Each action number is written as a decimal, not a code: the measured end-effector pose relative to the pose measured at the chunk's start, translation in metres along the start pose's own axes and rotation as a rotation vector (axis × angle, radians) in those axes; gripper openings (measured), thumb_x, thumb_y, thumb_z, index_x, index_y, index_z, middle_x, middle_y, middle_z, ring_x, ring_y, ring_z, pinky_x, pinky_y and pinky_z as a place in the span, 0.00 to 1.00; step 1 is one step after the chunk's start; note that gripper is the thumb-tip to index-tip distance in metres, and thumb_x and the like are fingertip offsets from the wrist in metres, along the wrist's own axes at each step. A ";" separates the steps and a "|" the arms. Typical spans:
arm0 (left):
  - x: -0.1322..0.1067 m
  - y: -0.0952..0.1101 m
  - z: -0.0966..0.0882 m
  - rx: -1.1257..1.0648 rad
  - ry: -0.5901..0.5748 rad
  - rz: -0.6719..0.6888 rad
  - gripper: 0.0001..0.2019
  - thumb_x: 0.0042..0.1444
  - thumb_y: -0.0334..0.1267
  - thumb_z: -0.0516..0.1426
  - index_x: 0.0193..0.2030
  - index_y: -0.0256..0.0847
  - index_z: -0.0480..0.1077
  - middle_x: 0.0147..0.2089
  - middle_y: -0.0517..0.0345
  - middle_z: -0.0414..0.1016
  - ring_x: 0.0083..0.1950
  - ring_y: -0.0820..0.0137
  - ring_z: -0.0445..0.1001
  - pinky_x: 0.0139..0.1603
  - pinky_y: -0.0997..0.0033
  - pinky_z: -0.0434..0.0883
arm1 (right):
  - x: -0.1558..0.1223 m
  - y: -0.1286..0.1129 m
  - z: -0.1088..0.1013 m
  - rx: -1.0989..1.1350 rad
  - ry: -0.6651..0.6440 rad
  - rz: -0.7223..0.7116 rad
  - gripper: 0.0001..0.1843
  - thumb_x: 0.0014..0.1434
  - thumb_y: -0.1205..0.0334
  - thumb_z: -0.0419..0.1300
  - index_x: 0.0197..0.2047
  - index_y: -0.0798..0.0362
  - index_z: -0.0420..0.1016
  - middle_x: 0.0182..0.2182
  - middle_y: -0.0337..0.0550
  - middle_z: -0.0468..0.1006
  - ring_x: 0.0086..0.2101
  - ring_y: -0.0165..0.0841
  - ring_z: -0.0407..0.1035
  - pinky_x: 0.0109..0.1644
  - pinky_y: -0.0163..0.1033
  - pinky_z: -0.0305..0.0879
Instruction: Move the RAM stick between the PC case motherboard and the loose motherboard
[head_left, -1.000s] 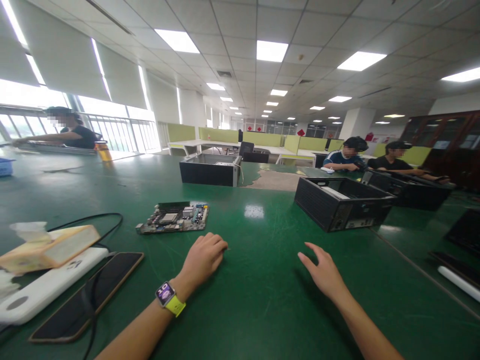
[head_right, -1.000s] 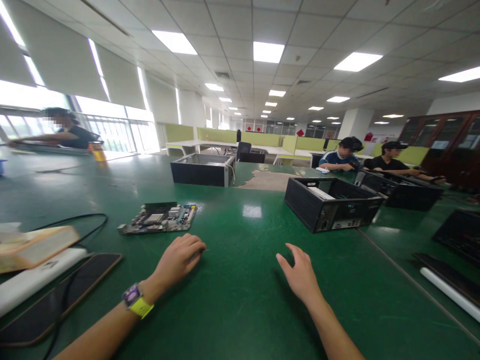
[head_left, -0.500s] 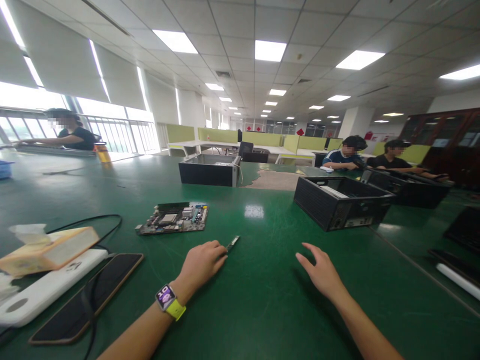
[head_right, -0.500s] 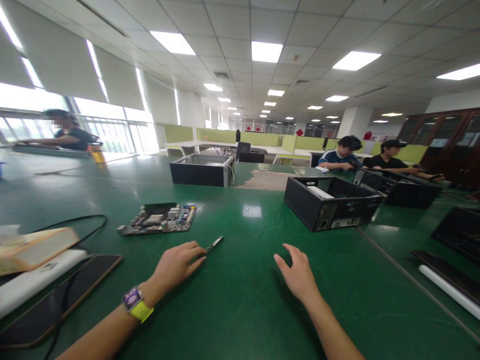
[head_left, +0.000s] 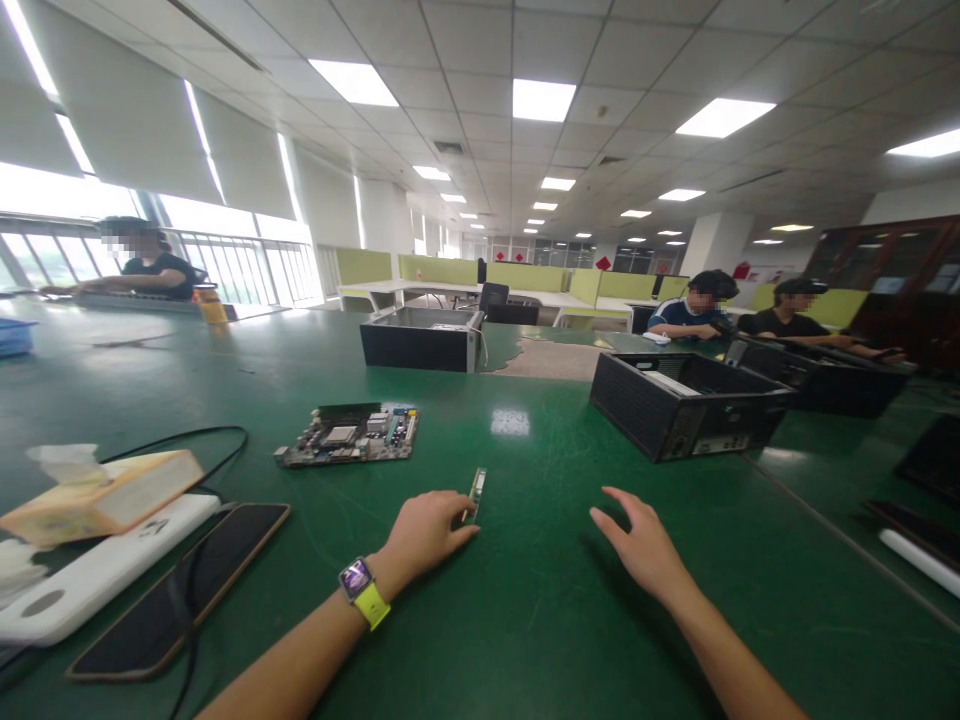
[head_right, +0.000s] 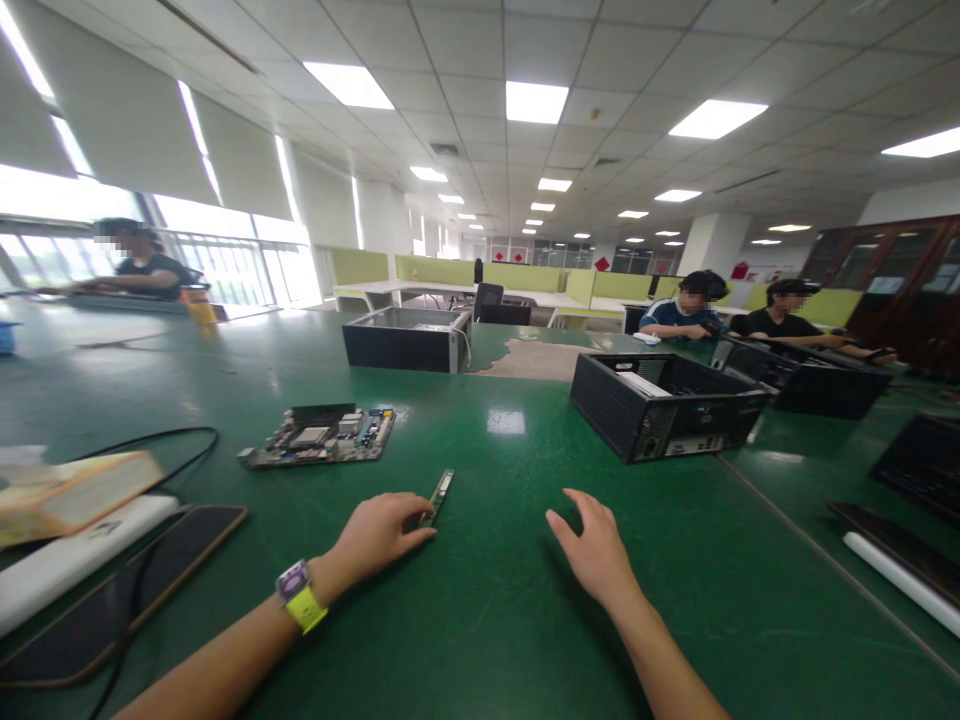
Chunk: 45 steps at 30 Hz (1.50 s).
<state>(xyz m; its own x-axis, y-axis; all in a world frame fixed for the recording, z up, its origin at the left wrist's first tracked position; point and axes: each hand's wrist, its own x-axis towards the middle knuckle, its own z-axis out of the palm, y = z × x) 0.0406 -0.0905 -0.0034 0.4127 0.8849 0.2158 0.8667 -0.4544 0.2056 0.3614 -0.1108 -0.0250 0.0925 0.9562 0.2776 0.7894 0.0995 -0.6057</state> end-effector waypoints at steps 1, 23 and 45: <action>0.005 0.003 0.001 -0.006 -0.006 -0.018 0.11 0.51 0.48 0.55 0.40 0.49 0.71 0.35 0.62 0.75 0.37 0.67 0.71 0.32 0.73 0.63 | 0.000 0.000 0.000 -0.002 -0.002 -0.006 0.32 0.55 0.44 0.50 0.56 0.56 0.65 0.54 0.50 0.67 0.55 0.42 0.57 0.59 0.48 0.53; 0.102 -0.025 0.010 0.218 0.125 -0.306 0.21 0.53 0.49 0.51 0.51 0.43 0.66 0.53 0.46 0.68 0.55 0.53 0.63 0.50 0.53 0.60 | -0.009 -0.012 0.005 -0.016 -0.098 -0.071 0.29 0.56 0.45 0.51 0.55 0.53 0.65 0.55 0.47 0.65 0.57 0.40 0.54 0.61 0.46 0.51; 0.048 -0.107 -0.012 0.376 0.016 -0.452 0.20 0.56 0.49 0.45 0.48 0.41 0.68 0.46 0.44 0.75 0.46 0.54 0.72 0.48 0.50 0.61 | -0.009 -0.014 0.006 -0.014 -0.132 -0.066 0.28 0.55 0.46 0.51 0.54 0.53 0.66 0.54 0.48 0.66 0.56 0.40 0.56 0.60 0.46 0.52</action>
<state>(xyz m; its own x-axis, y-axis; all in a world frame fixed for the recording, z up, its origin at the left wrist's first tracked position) -0.0355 -0.0009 -0.0037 -0.0223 0.9794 0.2009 0.9967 0.0375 -0.0719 0.3462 -0.1196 -0.0232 -0.0398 0.9758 0.2152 0.7994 0.1603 -0.5790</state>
